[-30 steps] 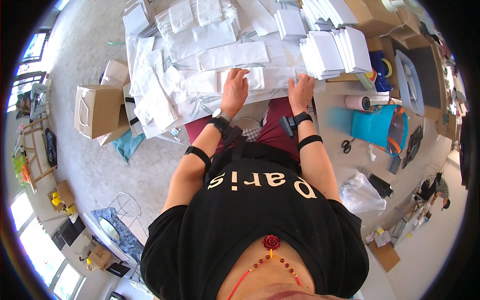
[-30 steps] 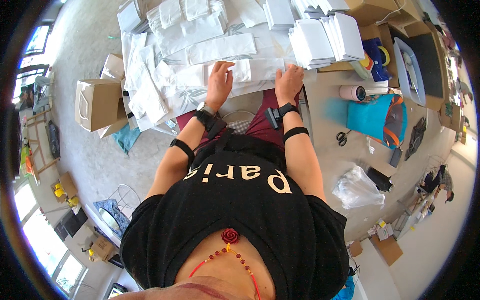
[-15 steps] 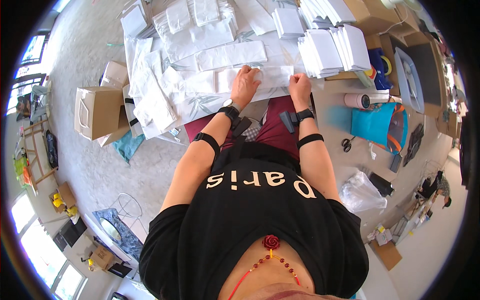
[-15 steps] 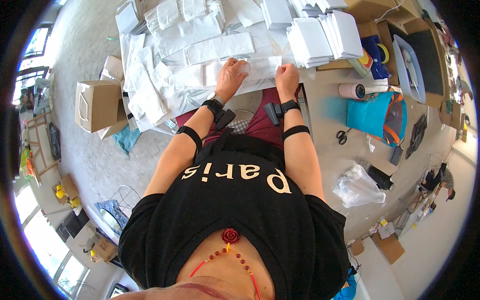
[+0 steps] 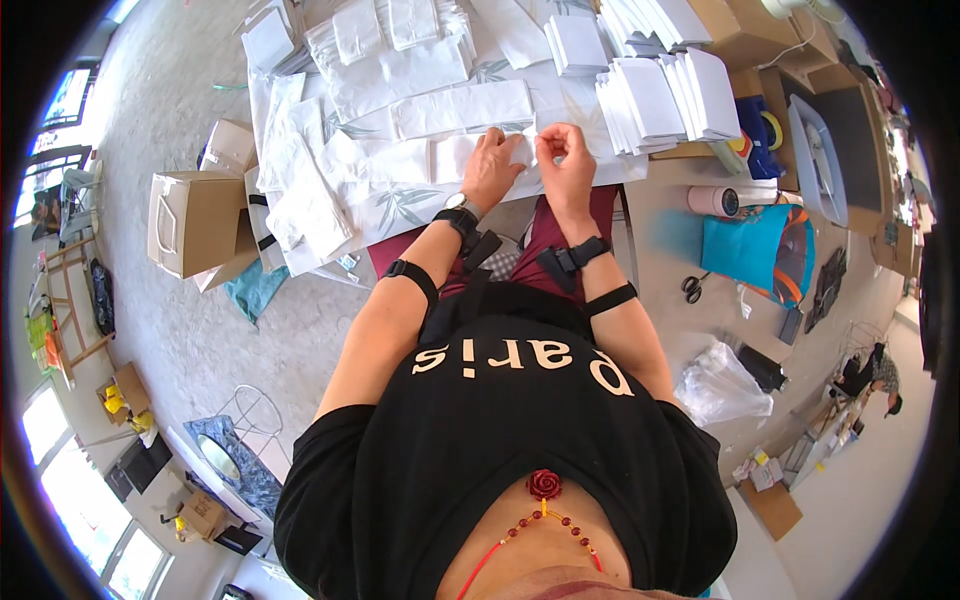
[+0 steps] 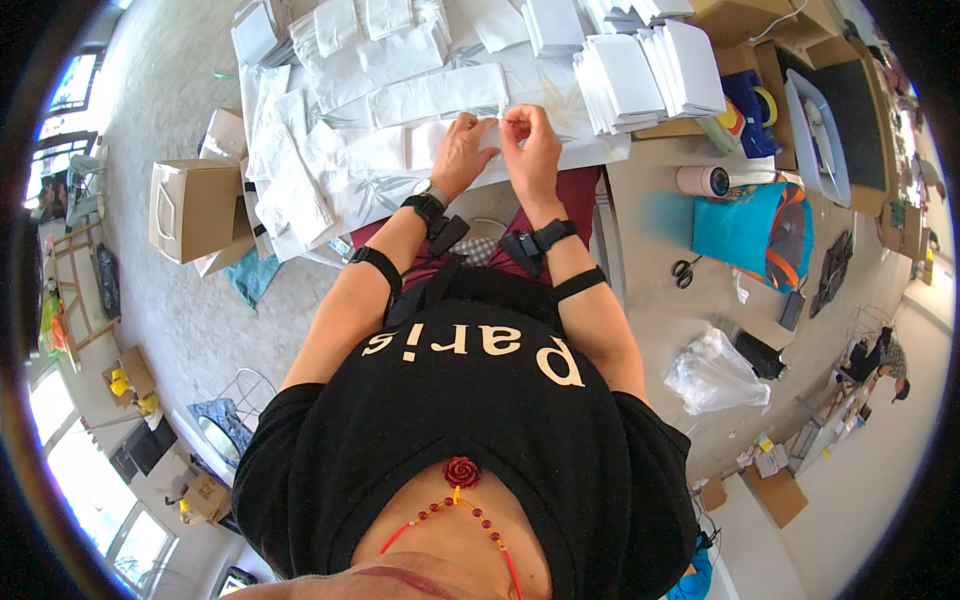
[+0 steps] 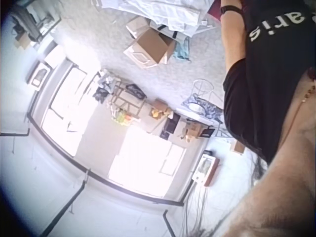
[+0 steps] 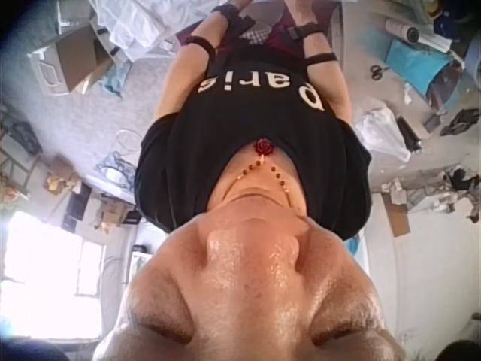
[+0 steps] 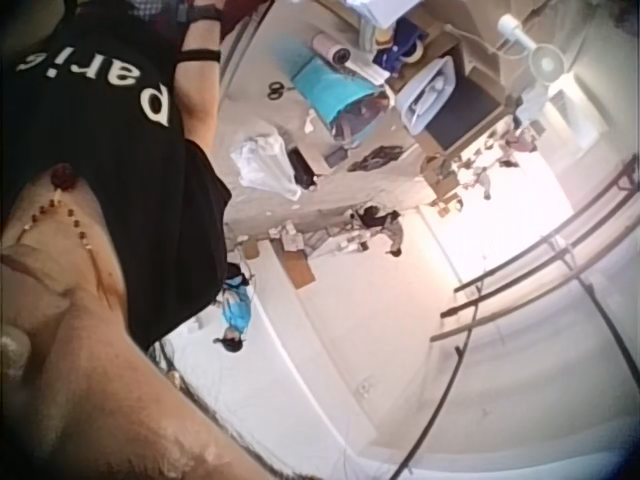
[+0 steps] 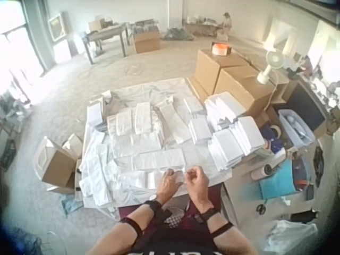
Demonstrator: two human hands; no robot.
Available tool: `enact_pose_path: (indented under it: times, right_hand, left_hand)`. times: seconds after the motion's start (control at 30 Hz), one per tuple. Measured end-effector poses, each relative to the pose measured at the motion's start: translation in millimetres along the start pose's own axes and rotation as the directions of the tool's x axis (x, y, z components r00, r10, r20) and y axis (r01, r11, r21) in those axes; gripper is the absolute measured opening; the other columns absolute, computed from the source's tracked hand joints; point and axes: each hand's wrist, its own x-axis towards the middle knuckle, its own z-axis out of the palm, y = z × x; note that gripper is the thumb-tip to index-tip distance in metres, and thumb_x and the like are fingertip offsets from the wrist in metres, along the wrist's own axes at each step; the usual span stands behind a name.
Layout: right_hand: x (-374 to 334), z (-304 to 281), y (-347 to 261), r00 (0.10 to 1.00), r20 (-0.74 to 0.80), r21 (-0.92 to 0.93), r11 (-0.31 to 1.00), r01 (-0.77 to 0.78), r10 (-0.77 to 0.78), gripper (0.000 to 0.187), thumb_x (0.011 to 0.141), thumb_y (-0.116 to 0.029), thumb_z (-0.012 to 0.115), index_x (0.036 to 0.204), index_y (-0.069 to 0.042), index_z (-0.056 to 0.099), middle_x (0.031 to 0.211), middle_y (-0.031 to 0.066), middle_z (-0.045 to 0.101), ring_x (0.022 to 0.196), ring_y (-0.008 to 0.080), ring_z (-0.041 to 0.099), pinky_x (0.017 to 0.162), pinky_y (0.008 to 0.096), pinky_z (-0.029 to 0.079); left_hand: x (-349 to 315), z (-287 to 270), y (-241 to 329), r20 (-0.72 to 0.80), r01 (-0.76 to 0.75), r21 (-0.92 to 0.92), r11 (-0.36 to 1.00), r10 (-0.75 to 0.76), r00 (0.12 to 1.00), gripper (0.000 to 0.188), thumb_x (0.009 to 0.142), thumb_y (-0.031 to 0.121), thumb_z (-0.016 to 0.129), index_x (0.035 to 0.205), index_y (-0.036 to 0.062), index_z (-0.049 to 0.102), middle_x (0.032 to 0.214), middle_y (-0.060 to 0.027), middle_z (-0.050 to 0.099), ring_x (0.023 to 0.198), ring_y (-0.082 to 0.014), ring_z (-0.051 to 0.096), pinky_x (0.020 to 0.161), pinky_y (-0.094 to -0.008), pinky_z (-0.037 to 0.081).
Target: The person picks up, folds, and stacks paper slips onto a table, handling items one at a time by hand.
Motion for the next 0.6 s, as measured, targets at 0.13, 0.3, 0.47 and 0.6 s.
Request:
enact_pose_path:
  times: [0.13,0.3,0.47,0.6]
  right_hand:
    - [-3.4,13.7,-12.0,1.0,0.01,-0.006,1.0,0.002,-0.002,0.015,0.091,-0.001,0.071,0.103,-0.002,0.062,0.087,0.0064,0.07,0.073,0.0159,0.067,0.069,0.0311,0.055]
    - [-8.8,34.3,-11.5,0.998,0.048,-0.008,0.999,0.032,-0.032,0.017,0.09,0.001,0.07,0.103,-0.003,0.06,0.086,0.0094,0.068,0.072,0.0206,0.067,0.068,0.0332,0.054]
    - [-21.6,58.8,6.4,0.986,0.137,-0.056,0.993,0.107,-0.098,0.013,0.094,-0.004,0.071,0.105,-0.003,0.063,0.088,0.0121,0.071,0.075,0.024,0.071,0.067,0.0348,0.056]
    - [-30.1,65.4,16.3,0.958,0.243,-0.06,0.983,0.175,-0.156,0.018,0.094,-0.004,0.07,0.111,-0.004,0.064,0.096,0.0135,0.071,0.08,0.0255,0.07,0.068,0.0363,0.055]
  left_hand:
    - [0.1,3.8,-10.2,-0.063,-0.097,-0.022,0.995,0.096,0.993,0.046,0.082,0.009,0.079,0.125,0.0046,0.067,0.112,-0.0186,0.061,0.104,-0.0368,0.063,0.092,-0.0431,0.053]
    - [-1.4,-21.7,-14.0,-0.111,0.167,-0.576,0.8,-0.279,0.954,0.031,0.097,0.027,0.07,0.113,0.0,0.071,0.095,-0.014,0.073,0.078,-0.0228,0.071,0.07,-0.0341,0.056]
    - [-7.7,-54.4,-2.6,0.245,0.524,-0.729,0.44,-0.547,0.8,0.044,0.102,0.042,0.063,0.107,-0.0008,0.07,0.095,-0.0088,0.073,0.083,-0.0169,0.071,0.072,-0.0301,0.056]
    - [-14.7,-41.5,-30.3,0.141,0.489,-0.71,0.507,-0.578,0.803,0.032,0.099,0.03,0.065,0.103,-0.002,0.071,0.091,-0.0088,0.074,0.077,-0.0154,0.071,0.065,-0.0271,0.056]
